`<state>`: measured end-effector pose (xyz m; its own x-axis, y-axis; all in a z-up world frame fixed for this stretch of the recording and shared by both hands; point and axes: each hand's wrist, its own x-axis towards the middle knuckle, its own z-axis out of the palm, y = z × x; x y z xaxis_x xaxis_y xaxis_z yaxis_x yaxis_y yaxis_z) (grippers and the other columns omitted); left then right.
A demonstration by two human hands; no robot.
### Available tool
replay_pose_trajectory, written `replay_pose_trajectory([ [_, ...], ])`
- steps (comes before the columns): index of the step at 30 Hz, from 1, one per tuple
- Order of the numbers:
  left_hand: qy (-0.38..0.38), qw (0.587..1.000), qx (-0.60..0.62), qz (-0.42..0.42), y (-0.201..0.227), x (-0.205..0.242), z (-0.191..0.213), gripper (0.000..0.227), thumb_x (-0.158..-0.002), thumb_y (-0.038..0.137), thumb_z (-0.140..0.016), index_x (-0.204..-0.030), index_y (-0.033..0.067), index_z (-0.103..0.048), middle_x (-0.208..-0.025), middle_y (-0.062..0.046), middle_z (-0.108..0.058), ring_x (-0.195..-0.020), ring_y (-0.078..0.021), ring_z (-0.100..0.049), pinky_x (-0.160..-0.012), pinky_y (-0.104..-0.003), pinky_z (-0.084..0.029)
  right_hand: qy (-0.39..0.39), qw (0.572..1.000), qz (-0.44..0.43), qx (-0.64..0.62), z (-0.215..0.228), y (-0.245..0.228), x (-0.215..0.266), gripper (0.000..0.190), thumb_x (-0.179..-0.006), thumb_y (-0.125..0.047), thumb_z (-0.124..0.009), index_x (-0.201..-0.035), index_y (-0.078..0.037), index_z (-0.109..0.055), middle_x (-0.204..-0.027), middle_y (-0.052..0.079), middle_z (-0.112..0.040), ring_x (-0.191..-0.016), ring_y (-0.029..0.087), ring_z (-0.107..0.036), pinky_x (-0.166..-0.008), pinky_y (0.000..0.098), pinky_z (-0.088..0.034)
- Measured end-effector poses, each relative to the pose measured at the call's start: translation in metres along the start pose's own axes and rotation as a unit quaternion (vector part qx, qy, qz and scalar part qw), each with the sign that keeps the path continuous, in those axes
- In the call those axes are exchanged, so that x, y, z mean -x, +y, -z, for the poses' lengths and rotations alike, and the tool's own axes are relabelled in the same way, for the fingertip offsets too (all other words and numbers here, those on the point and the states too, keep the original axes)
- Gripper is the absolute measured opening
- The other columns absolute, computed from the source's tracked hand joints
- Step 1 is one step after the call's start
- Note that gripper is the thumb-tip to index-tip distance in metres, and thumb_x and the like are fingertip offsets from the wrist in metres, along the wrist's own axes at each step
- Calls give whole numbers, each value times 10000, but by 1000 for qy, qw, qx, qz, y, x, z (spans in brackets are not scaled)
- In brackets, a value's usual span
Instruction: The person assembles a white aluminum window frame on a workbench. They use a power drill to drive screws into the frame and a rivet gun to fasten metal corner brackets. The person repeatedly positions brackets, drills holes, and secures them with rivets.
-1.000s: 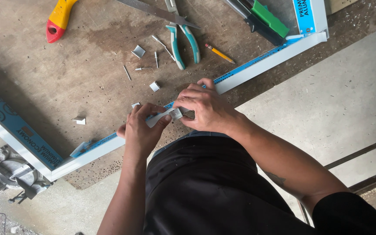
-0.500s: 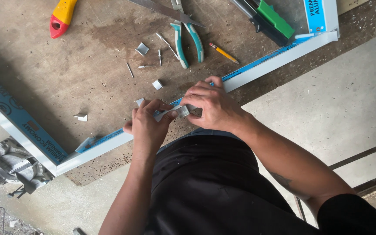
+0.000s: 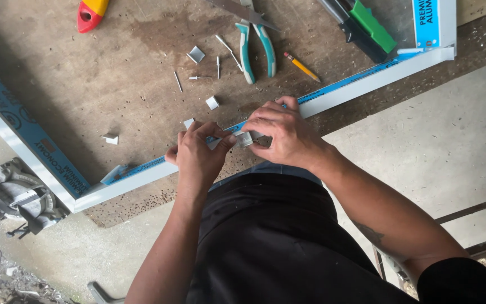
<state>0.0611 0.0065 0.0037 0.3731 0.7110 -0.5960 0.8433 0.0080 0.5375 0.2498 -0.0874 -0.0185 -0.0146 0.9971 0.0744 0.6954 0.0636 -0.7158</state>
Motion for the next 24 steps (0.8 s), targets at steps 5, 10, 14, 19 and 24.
replay_pose_trajectory([
  [5,0,1000,-10,17,2,-1,-1,196,-846,479,-811,-873,294,-751,-979,32,-635,-1111,-262,-556,-1053,-691,-260,-3,1000,-1,0,2,-1,-1,259,-749,-142,-839,-994,-153,-754,-926,-3,-714,-929,207,-684,-924,431,-391],
  [10,-3,1000,-12,19,-1,-1,-3,176,-846,469,-807,-866,304,-748,-983,36,-634,-1118,-260,-556,-1054,-677,-266,1,1000,-5,-8,1,-1,0,251,-743,-131,-835,-978,-151,-751,-909,0,-716,-912,211,-682,-904,422,-391],
  [14,-20,1000,-17,11,-5,0,2,162,-874,485,-774,-945,342,-743,-1005,49,-625,-1123,-246,-552,-1055,-686,-277,2,1000,3,-14,0,-1,0,240,-743,-134,-843,-968,-143,-759,-903,12,-723,-900,224,-686,-892,429,-392],
  [19,-25,998,-28,-52,-10,9,9,283,-827,372,-816,-1089,330,-719,-1062,3,-631,-1146,-297,-558,-1032,-700,-320,16,999,34,19,-6,2,1,219,-796,-215,-831,-996,-206,-741,-968,-43,-714,-939,169,-683,-898,363,-387],
  [24,0,998,-51,-45,-9,12,6,295,-813,391,-824,-1071,329,-694,-1060,10,-615,-1159,-282,-543,-1026,-701,-323,-8,999,26,24,-10,3,2,274,-766,-238,-861,-1006,-194,-736,-1001,-36,-721,-973,188,-689,-917,362,-409],
])
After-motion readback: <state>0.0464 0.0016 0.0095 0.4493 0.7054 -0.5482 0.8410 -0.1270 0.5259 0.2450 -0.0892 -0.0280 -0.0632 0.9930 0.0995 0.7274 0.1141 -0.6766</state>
